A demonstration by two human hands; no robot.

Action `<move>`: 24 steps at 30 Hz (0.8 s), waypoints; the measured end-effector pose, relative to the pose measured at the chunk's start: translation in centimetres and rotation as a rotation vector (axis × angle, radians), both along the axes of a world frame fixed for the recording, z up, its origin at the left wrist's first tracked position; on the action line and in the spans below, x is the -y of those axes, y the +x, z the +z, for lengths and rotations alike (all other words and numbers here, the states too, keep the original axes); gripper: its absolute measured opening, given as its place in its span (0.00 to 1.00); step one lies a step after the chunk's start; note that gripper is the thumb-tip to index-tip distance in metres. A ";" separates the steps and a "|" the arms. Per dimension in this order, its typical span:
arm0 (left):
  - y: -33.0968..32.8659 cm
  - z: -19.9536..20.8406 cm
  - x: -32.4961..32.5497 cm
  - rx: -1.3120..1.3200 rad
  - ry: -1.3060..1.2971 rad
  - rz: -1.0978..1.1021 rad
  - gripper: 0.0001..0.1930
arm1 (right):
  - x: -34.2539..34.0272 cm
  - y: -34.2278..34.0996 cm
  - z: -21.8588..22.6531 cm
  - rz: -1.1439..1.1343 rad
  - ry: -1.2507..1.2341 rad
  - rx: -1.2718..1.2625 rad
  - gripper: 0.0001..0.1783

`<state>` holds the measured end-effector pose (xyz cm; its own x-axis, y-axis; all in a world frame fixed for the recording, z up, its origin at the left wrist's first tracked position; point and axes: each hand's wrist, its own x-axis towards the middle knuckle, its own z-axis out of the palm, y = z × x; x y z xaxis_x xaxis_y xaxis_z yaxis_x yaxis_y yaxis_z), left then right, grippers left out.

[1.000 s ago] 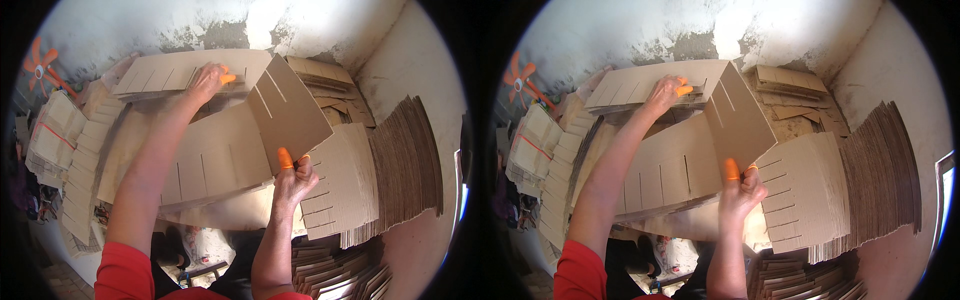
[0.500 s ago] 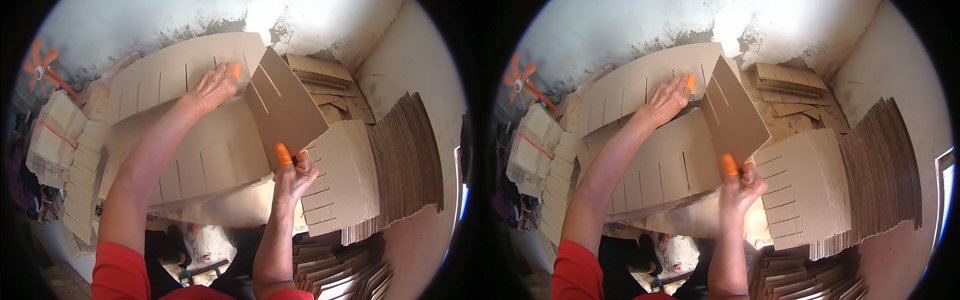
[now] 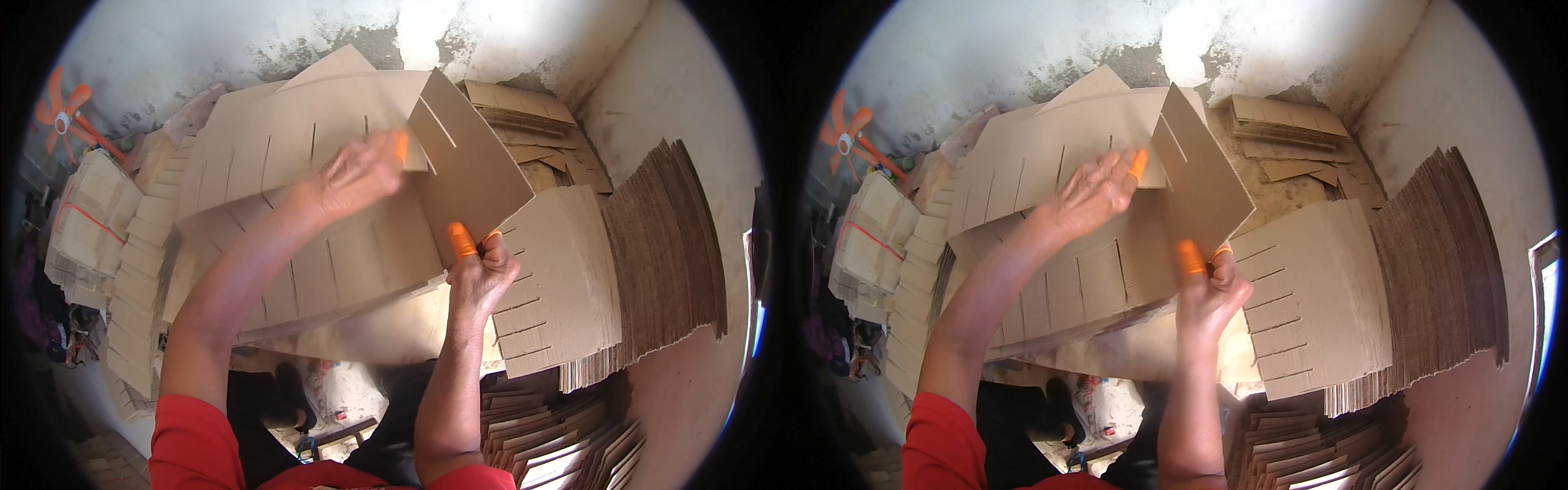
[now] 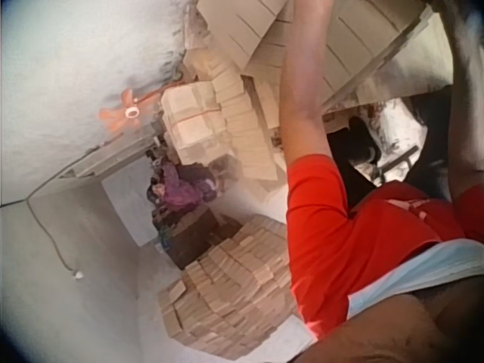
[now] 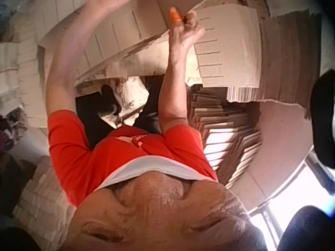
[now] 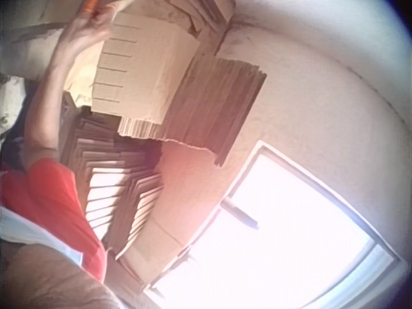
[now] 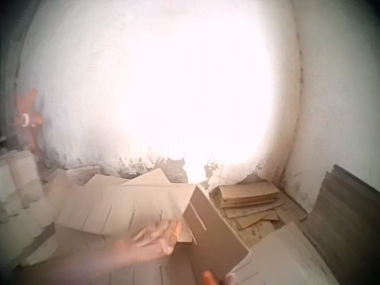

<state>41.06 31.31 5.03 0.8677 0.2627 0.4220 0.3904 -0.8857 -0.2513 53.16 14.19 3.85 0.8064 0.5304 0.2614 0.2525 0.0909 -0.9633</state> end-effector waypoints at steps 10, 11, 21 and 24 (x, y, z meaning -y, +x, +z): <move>-0.3 3.2 9.9 0.047 -0.160 -0.106 0.14 | 1.3 -0.5 3.4 0.019 0.065 0.068 0.07; 0.0 2.7 12.1 0.069 0.082 -0.040 0.15 | 1.4 -0.3 3.4 0.009 0.066 0.073 0.07; -3.1 2.9 3.7 0.575 -0.293 0.259 0.14 | 2.7 0.9 3.8 0.031 0.053 -0.045 0.11; -4.0 -2.4 -3.6 0.300 -0.292 0.324 0.27 | 2.2 0.5 4.0 0.031 0.068 -0.041 0.11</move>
<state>37.01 34.93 2.59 0.5750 0.6407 0.5088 0.6723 -0.7244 0.1524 53.63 11.95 7.87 0.8005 0.5376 0.2651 0.2094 0.1636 -0.9640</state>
